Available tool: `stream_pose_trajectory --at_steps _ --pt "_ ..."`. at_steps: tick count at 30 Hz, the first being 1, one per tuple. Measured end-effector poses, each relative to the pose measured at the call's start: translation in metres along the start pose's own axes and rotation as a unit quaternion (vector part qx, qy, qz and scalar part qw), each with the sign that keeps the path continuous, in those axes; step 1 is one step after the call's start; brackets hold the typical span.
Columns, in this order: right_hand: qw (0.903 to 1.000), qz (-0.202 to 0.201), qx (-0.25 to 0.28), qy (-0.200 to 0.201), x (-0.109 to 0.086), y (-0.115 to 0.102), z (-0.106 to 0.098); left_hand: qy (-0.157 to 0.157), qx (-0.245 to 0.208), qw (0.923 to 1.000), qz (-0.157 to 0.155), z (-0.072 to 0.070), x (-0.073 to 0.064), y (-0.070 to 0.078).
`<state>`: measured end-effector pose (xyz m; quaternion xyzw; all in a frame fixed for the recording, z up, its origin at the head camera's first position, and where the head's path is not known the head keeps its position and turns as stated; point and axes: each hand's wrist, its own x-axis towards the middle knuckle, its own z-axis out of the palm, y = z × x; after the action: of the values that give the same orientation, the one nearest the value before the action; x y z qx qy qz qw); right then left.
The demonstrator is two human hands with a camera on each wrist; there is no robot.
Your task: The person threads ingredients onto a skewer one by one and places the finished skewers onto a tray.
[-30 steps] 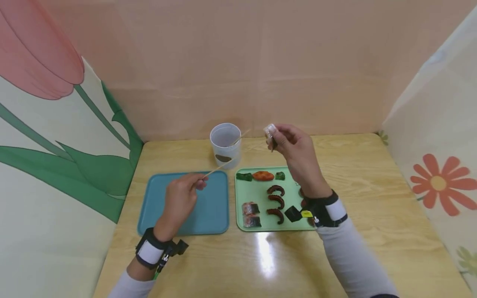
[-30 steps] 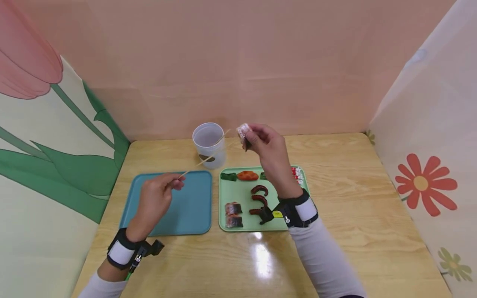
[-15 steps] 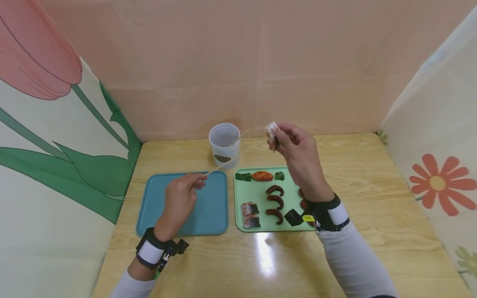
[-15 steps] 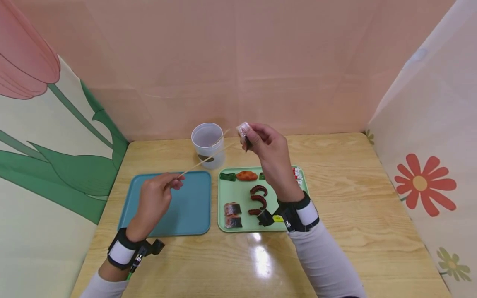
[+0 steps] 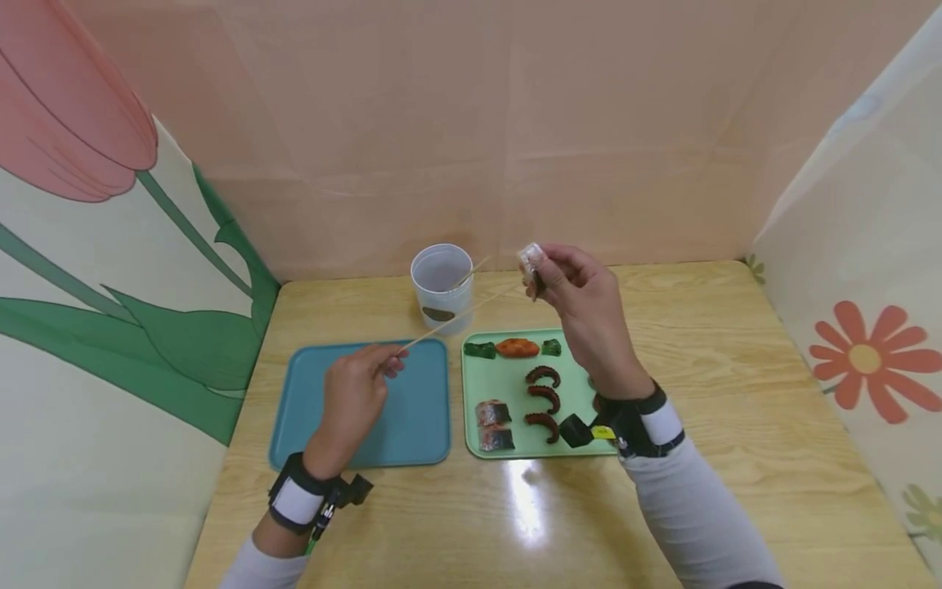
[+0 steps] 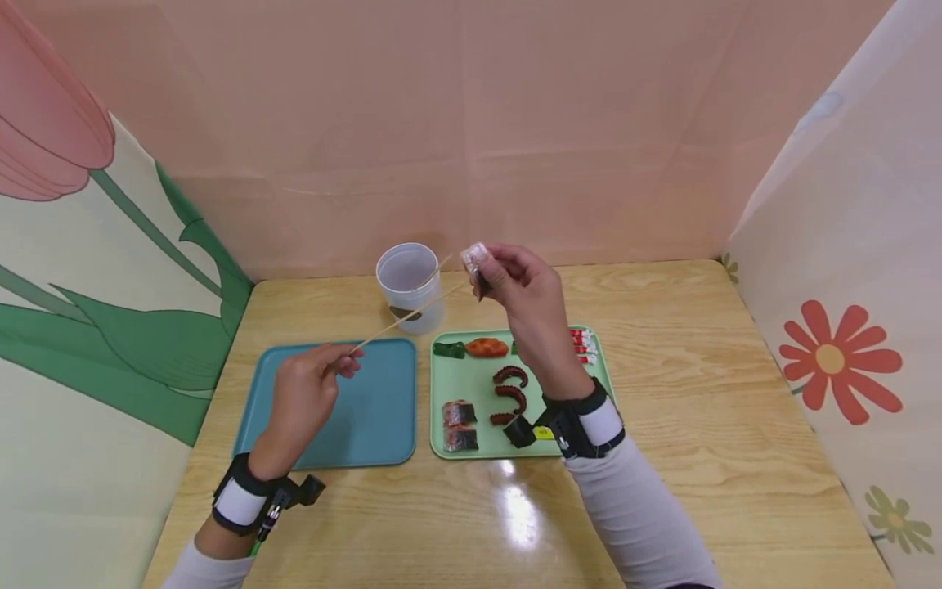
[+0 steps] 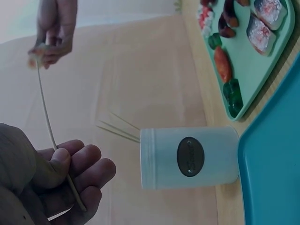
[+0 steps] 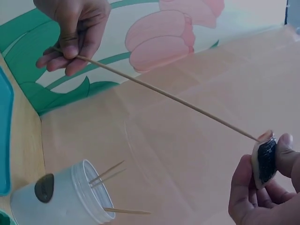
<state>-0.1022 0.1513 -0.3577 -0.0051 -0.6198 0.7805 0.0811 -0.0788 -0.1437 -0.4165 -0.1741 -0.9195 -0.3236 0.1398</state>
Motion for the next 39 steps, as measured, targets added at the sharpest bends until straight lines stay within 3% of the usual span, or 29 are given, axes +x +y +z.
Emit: stream_pose_trajectory --at_steps 6,12,18,27,33,36,38,39 --pt "0.9994 -0.019 -0.029 -0.001 -0.004 0.001 0.002 0.01 0.028 0.9992 0.025 0.0 -0.002 0.004" --pt "0.9997 0.001 -0.023 -0.01 -0.011 0.007 0.01 0.016 0.047 0.9965 0.068 0.005 0.001 0.02" --pt "0.9955 0.047 -0.078 -0.026 -0.02 0.021 0.026 0.019 0.028 0.9947 0.097 0.011 0.006 0.035" --pt "0.9939 0.06 -0.09 -0.022 -0.029 0.036 0.047 -0.002 0.027 0.9975 0.065 0.009 0.011 0.046" --pt "0.9924 0.081 -0.078 -0.05 -0.029 0.042 0.045 0.002 0.028 0.9978 0.06 0.009 0.011 0.044" --pt "0.9796 0.099 -0.132 -0.116 -0.027 0.048 0.04 0.008 0.021 0.9981 0.057 0.007 0.011 0.041" --pt "0.9526 0.103 -0.223 -0.179 -0.026 0.058 0.033 0.018 0.013 0.9984 0.053 0.008 0.012 0.041" --pt "0.9309 0.101 -0.278 -0.214 -0.026 0.064 0.03 0.024 0.009 0.9984 0.05 0.007 0.012 0.04"
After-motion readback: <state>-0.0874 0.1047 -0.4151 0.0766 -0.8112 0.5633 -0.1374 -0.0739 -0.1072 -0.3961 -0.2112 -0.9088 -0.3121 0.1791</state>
